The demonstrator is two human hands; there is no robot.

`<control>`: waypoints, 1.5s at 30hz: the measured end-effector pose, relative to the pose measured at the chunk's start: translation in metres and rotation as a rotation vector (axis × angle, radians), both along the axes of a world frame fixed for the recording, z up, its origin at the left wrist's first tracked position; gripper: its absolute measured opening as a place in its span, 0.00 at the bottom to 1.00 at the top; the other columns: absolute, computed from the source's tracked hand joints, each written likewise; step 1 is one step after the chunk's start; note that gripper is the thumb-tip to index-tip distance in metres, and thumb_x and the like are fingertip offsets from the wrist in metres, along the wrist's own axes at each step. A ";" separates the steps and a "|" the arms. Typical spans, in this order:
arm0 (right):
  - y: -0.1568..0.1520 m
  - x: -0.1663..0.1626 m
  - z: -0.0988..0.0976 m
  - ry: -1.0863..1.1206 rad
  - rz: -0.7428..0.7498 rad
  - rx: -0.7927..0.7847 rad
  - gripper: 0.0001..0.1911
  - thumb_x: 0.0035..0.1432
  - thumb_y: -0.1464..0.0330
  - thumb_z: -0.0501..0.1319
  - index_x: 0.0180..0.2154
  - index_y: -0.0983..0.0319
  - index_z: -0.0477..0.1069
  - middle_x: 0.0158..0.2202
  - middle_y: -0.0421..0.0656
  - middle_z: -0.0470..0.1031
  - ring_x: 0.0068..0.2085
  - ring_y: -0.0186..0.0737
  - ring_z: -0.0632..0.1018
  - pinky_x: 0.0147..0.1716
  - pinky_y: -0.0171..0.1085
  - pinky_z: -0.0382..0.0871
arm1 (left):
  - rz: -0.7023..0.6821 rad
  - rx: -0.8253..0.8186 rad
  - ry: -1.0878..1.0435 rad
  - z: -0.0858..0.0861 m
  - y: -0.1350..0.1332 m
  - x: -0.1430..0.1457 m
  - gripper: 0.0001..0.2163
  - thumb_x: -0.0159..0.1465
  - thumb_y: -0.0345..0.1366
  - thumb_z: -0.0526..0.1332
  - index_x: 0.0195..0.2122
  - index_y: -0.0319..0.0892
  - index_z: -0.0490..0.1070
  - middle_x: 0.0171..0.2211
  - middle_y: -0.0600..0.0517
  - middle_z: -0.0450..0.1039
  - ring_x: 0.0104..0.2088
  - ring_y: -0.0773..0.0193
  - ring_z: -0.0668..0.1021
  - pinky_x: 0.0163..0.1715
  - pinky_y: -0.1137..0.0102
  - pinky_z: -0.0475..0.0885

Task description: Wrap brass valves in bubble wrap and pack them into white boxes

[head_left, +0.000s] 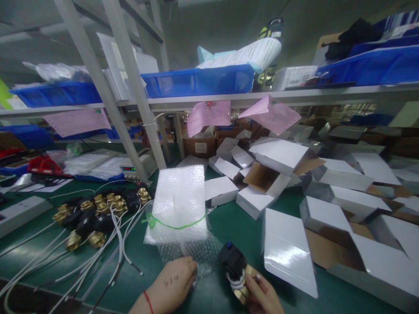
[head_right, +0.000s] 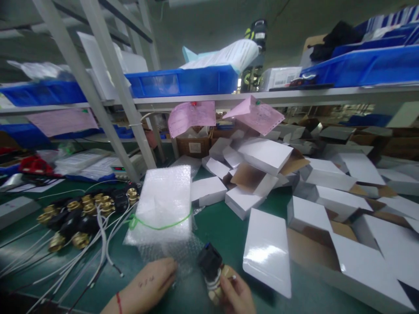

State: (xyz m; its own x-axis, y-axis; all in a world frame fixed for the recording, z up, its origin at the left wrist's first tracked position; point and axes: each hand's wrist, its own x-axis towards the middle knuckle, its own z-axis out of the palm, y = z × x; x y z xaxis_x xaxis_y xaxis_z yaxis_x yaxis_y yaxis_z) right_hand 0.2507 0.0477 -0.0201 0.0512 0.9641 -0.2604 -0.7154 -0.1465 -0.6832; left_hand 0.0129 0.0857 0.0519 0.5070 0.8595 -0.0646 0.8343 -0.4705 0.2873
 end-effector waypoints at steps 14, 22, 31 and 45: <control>-0.010 0.010 0.004 -0.101 -0.024 0.056 0.31 0.40 0.54 0.83 0.42 0.65 0.80 0.35 0.50 0.81 0.32 0.44 0.80 0.31 0.33 0.76 | 0.025 -0.095 -0.106 0.007 0.015 -0.009 0.11 0.67 0.37 0.52 0.30 0.43 0.69 0.34 0.47 0.76 0.38 0.54 0.79 0.43 0.63 0.72; -0.010 0.008 0.013 -0.082 -0.029 0.063 0.30 0.41 0.54 0.83 0.41 0.66 0.81 0.35 0.50 0.81 0.32 0.40 0.80 0.30 0.30 0.73 | 0.122 -0.090 -0.208 0.049 0.055 -0.009 0.18 0.72 0.39 0.42 0.33 0.42 0.67 0.35 0.47 0.76 0.40 0.57 0.78 0.47 0.64 0.71; -0.018 0.028 0.019 -0.172 -0.182 0.047 0.28 0.45 0.54 0.81 0.42 0.64 0.81 0.42 0.48 0.81 0.39 0.45 0.80 0.38 0.31 0.77 | 0.089 -0.179 -0.144 0.005 -0.036 0.022 0.07 0.66 0.29 0.52 0.37 0.42 0.69 0.40 0.46 0.77 0.42 0.58 0.78 0.47 0.65 0.72; -0.047 0.026 0.071 -1.029 0.130 0.508 0.18 0.58 0.66 0.70 0.51 0.59 0.80 0.48 0.49 0.80 0.48 0.54 0.81 0.51 0.41 0.75 | 0.129 0.374 -0.516 0.023 -0.075 0.070 0.11 0.73 0.33 0.49 0.32 0.46 0.63 0.28 0.53 0.69 0.28 0.63 0.76 0.28 0.72 0.71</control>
